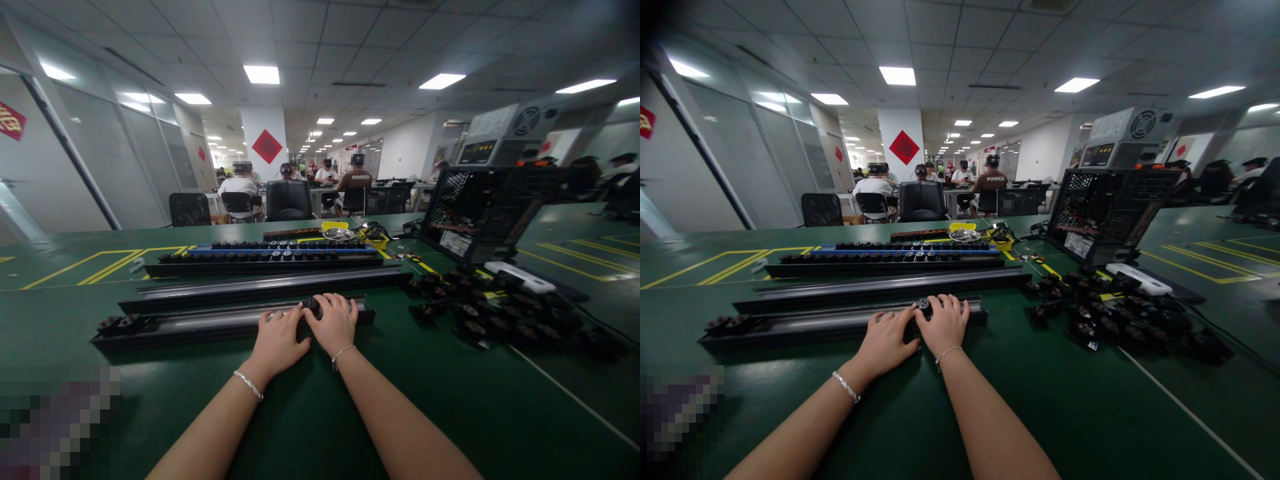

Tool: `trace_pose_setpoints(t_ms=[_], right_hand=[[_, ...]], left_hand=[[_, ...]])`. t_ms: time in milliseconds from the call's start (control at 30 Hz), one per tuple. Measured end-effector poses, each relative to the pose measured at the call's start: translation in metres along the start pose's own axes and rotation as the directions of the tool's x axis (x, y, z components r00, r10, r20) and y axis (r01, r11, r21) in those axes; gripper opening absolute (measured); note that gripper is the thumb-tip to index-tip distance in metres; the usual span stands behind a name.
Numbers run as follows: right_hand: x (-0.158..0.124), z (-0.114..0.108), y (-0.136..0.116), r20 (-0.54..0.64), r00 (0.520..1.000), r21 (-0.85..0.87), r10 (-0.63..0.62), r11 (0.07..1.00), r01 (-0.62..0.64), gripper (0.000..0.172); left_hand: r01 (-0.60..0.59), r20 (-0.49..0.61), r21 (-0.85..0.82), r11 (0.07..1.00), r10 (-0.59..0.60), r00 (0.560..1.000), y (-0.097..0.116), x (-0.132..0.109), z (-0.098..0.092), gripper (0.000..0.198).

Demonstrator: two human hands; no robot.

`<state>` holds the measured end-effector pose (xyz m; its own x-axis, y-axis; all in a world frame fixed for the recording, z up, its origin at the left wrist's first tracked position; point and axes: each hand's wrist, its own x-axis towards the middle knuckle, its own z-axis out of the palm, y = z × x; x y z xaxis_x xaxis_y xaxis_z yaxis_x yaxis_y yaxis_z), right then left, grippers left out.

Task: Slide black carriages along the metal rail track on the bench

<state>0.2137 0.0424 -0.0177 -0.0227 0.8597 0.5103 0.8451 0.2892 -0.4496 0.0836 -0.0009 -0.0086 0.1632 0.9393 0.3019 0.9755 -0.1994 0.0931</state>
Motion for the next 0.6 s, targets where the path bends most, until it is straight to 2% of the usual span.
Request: trace_pose_setpoints(t_ms=[167, 367, 600], right_hand=[[0.001, 0.0005, 0.0008, -0.011, 1.0, 0.014, 0.005, 1.0, -0.005, 0.031], [0.0026, 0.0012, 0.0035, -0.027, 0.999, 0.037, 0.017, 0.999, -0.016, 0.029], [0.0049, 0.0005, 0.0086, -0.029, 0.999, 0.065, 0.033, 0.997, -0.031, 0.03]], left_hand=[[0.02, 0.04, 0.006, 1.0, -0.021, 0.999, 0.0052, 0.0028, -0.0021, 0.061], [0.002, 0.011, -0.015, 1.0, -0.001, 1.0, 0.009, 0.0036, -0.0021, 0.055], [0.011, 0.029, -0.001, 1.0, -0.011, 1.0, 0.0109, 0.004, -0.004, 0.051]])
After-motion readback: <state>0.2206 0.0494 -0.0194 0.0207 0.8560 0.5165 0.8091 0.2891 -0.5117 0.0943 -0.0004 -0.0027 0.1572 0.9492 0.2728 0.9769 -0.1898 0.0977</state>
